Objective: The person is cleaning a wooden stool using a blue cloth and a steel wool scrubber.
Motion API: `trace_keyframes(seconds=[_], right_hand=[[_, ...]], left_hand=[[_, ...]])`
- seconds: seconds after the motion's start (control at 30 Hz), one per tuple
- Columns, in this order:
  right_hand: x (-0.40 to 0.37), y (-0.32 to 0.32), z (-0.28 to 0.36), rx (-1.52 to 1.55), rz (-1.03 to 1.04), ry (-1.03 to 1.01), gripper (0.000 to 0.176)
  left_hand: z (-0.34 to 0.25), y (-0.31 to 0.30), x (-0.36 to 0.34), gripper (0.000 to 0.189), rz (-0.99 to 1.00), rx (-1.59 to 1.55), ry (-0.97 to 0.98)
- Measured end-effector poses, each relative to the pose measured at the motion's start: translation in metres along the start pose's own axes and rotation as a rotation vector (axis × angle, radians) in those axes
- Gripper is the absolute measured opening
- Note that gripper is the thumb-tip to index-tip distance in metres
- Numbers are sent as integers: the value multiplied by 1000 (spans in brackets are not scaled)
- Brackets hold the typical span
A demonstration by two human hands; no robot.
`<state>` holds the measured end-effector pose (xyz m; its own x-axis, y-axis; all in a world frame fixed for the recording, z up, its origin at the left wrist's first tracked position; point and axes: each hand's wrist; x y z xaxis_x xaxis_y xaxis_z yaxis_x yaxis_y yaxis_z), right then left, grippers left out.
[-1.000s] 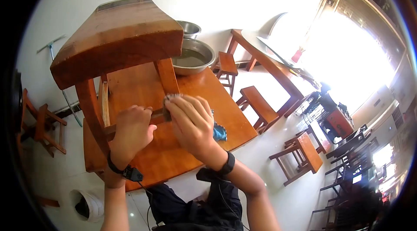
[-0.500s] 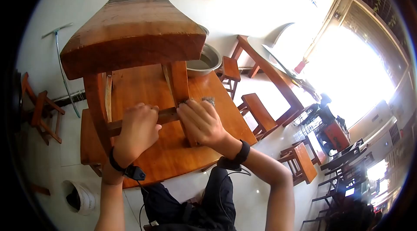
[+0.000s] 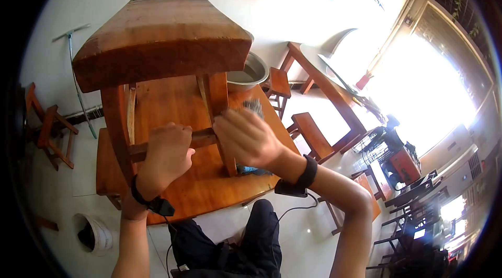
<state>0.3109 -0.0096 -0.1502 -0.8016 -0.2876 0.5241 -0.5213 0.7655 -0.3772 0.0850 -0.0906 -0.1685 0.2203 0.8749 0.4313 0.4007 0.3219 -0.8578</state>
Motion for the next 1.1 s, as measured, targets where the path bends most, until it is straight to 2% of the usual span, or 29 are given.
trace_keyframes(seconds=[0.07,0.13,0.27,0.33,0.4,0.47,0.5,0.6,0.67,0.73,0.8,0.87,1.0,1.1], right_hand=[[22,-10,-11,-41,-117,144,19],[22,-3,-15,-49,-90,182,20],[-9,17,0,-26,-163,29,21],[-15,6,5,-18,-4,-73,20],[-11,11,-5,-23,-57,-83,22],[9,9,-15,-9,-144,97,25],[20,-2,-20,25,-69,183,30],[5,16,-1,-23,-153,169,30],[4,10,4,-56,-108,96,29],[12,3,3,94,-39,186,31],[21,2,-1,100,-34,239,33],[35,-2,-9,66,-116,299,29],[6,12,9,-1,-98,207,35],[-10,13,26,29,-47,227,32]], left_hand=[[3,0,0,8,-29,3,39],[4,1,-1,8,-32,-17,37],[3,1,1,9,-2,-19,21],[1,2,0,9,9,-4,1],[2,3,0,10,21,20,-8],[1,5,-2,11,-30,-7,6],[0,5,-1,11,-26,-9,9],[-1,2,0,12,12,24,-26],[-2,-1,1,10,6,15,-12],[-3,-1,1,10,5,12,-26],[-2,2,-1,9,23,7,-27],[-1,4,-1,11,37,47,-30],[0,-1,-2,11,-20,-17,3],[-3,-6,2,10,43,13,-29]])
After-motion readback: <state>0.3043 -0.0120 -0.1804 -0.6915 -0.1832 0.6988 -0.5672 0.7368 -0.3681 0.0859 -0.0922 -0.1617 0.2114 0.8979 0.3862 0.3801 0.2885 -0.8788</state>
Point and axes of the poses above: each hand's wrist, its own x-axis towards the middle knuckle, its own y-axis out of the palm, z = x × y, and after that the axes turned 12 degrees about -x, right-handed
